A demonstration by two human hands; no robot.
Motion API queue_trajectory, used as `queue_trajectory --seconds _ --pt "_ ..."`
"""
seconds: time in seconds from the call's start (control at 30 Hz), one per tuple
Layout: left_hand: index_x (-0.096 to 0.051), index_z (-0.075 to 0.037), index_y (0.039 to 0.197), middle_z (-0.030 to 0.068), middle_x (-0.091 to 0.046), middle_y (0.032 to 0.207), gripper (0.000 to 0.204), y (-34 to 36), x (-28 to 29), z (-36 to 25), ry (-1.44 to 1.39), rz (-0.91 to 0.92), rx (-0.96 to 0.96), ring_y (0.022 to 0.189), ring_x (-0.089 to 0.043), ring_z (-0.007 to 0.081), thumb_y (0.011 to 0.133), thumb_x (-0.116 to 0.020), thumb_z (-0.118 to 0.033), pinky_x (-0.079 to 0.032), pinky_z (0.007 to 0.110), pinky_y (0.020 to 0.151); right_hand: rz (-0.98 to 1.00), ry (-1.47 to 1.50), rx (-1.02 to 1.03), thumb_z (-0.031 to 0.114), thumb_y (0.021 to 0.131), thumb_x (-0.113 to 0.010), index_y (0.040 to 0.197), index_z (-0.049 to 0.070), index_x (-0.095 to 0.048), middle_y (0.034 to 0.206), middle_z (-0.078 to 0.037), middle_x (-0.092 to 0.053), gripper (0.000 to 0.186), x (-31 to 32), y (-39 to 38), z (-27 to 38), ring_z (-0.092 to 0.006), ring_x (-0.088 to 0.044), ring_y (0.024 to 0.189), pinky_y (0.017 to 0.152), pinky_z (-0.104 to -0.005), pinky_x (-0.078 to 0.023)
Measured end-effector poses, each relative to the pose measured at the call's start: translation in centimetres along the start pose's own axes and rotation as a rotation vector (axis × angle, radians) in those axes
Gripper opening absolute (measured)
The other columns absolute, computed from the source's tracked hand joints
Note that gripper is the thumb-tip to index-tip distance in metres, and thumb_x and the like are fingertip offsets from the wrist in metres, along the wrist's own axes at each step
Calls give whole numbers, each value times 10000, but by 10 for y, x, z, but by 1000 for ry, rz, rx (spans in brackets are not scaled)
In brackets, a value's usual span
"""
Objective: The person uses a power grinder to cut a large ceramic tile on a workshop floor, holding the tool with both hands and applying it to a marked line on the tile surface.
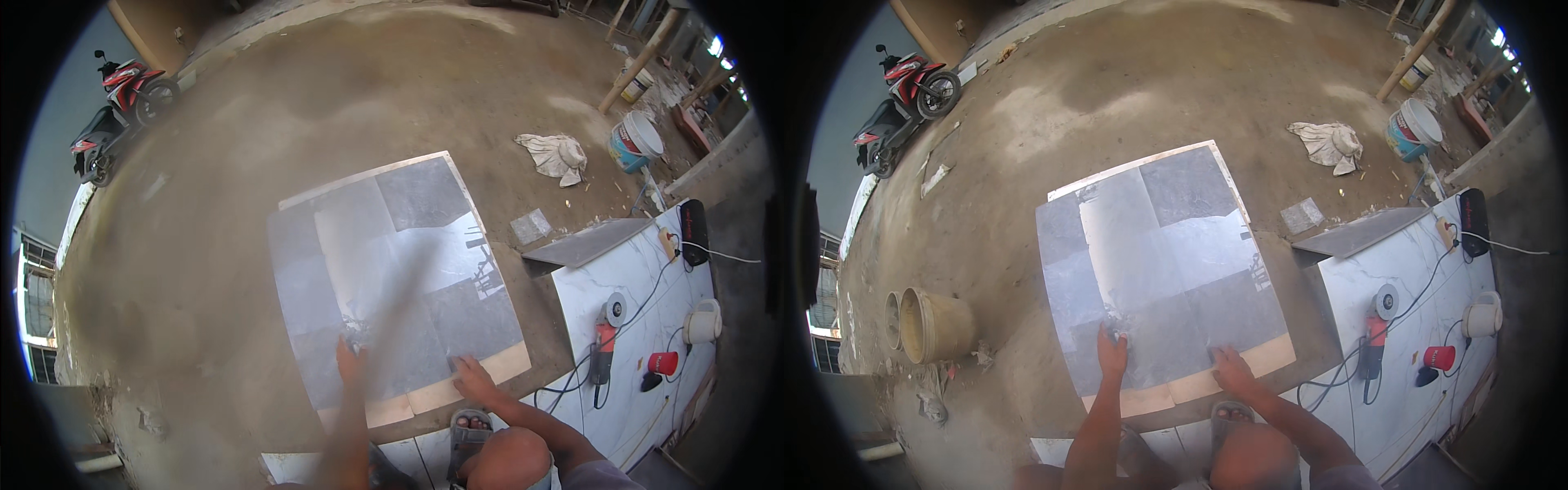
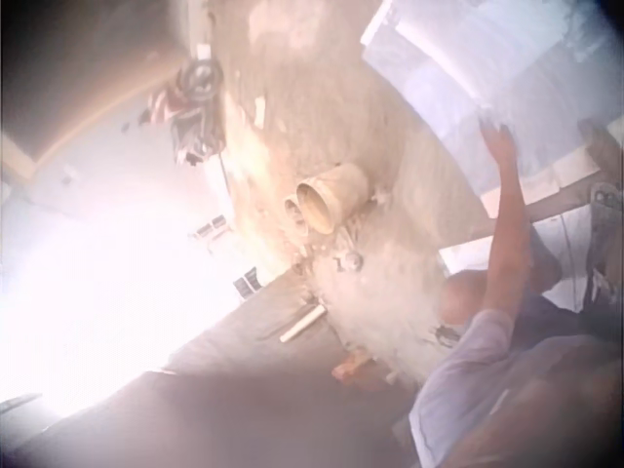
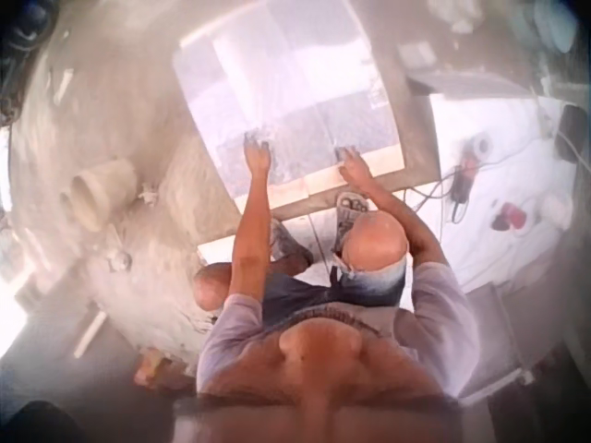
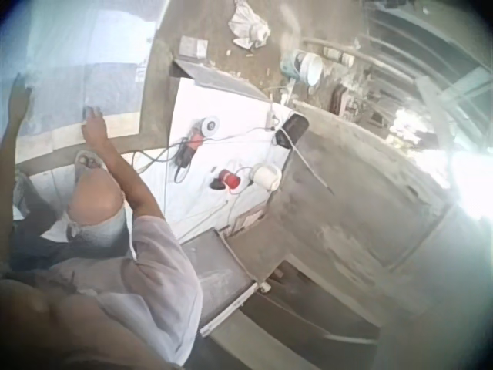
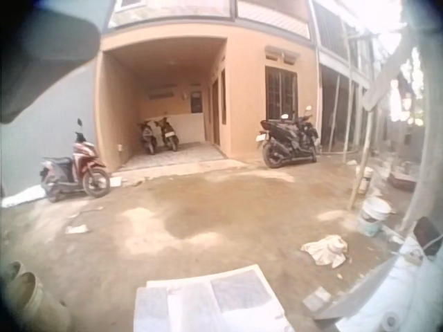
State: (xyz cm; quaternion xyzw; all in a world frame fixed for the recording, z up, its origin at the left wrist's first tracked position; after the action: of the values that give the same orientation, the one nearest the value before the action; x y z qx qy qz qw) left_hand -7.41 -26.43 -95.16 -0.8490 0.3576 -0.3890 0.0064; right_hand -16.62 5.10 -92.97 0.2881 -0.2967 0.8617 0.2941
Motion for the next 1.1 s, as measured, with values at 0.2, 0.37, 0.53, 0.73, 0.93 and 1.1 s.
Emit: queue_trajectory --seconds 0.2,0.37,0.53,0.73,0.93,1.1 --pt "-375 35 1497 262 -448 1496 674 -3 -17 -4 8 -140 -185 1398 -418 400 905 -654 -127 -318 444 1174 -186 79 34 126 833 -720 1337 -4 -552 1208 -212 -555 547 -28 -9 -5 -408 -537 1135 980 -457 -447" --pt "-367 -16 1521 215 -452 1516 691 5 -12 -11 -150 -45 -36 1415 -418 349 889 -645 -50 -322 412 1169 -311 130 11 145 838 -737 1326 -8 -562 1163 -221 -557 540 -39 -14 -12 -409 -545 1097 943 -459 -453" --pt "-361 -33 1530 196 -449 1523 719 21 -5 -8 -166 -8 -126 1418 -418 326 868 -641 -8 -311 397 1179 -360 97 32 134 819 -751 1296 6 -587 1147 -212 -567 520 -41 -15 -14 -410 -551 1047 901 -501 -451" --pt "-383 5 1512 213 -452 1521 727 25 -6 -3 -203 -6 -136 1439 -401 319 832 -635 60 -282 387 1199 -421 68 116 161 814 -761 1261 -2 -599 1062 -190 -581 502 -39 -13 -10 -388 -546 1007 857 -487 -426" --pt "-385 7 1511 203 -453 1512 739 31 -2 9 -221 -25 -171 1427 -408 319 818 -635 62 -282 388 1196 -329 -67 133 180 801 -766 1221 38 -618 1043 -125 -611 467 -49 -10 0 -327 -565 1016 825 -480 -396" --pt "-388 2 1511 199 -443 1512 729 31 -7 4 -212 11 -113 1419 -411 317 823 -620 65 -292 398 1190 -329 -63 120 166 809 -755 1234 33 -610 1061 -130 -602 468 -47 -9 -2 -334 -561 1019 837 -487 -392"
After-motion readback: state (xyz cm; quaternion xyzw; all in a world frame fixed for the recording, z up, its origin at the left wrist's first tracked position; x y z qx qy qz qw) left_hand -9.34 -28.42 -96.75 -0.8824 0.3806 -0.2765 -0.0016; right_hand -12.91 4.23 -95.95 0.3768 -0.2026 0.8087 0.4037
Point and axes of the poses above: each hand's wrist, its own y-axis towards the middle knuckle, its own x-axis out of the back of the hand, z = x × y, the point moved 7 cm from there along y, towards the middle knuckle
